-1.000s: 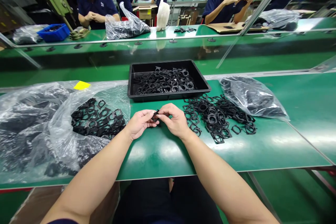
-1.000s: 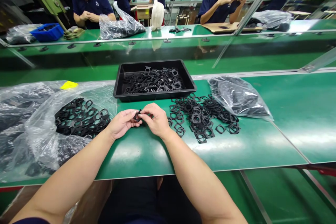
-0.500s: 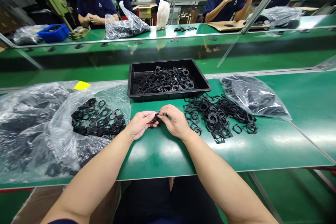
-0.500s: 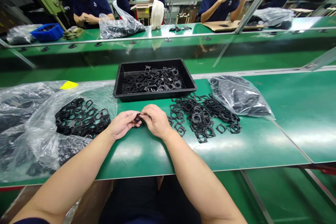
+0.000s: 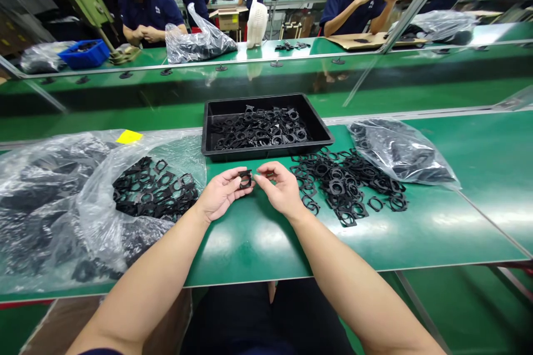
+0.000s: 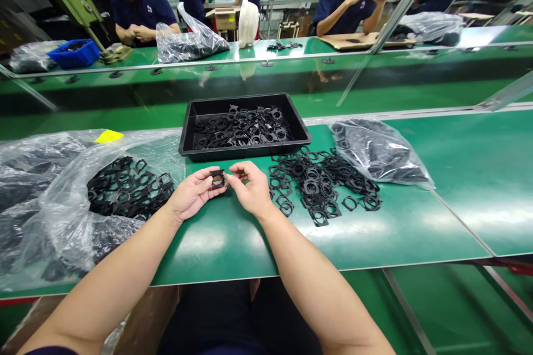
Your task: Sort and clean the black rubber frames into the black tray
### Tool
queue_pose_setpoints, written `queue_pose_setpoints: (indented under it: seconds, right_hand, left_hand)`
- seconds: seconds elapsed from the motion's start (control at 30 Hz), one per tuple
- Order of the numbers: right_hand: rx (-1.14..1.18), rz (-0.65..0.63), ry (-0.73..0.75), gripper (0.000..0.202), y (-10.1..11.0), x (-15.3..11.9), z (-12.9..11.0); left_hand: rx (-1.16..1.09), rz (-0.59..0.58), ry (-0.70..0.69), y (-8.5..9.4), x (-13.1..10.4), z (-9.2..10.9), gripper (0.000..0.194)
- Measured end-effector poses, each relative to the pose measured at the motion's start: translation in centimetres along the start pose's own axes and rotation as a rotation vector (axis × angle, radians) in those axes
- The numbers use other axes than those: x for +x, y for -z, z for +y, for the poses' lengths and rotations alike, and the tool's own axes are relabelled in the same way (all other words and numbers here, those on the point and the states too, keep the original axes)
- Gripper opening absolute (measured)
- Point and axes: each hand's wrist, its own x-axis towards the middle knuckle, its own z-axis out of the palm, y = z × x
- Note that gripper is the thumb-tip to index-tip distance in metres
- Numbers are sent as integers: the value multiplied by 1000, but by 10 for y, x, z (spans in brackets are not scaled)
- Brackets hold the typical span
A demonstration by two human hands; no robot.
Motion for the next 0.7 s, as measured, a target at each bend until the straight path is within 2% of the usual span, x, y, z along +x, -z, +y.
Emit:
queue_pose_setpoints:
  seconds: [0.17, 0.33, 0.43, 0.6, 0.7]
  right_hand:
    - [-169, -62, 199, 3, 2, 0, -7]
    - [-214, -73, 225, 7, 2, 0, -8]
    - [-168, -84, 155, 10, 2, -1, -6]
    - [115, -69, -148, 18, -5, -4, 0]
    - [60, -80, -153, 16, -6, -3, 2]
  left_hand:
    - [-11, -20, -20, -1, 0, -1, 29]
    - [3, -10, -21, -2, -2, -2, 28]
    - [48, -9, -20, -1, -2, -2, 29]
    - [127, -26, -8, 2, -1, -3, 33]
    - [266, -4, -66, 1, 0, -3, 34]
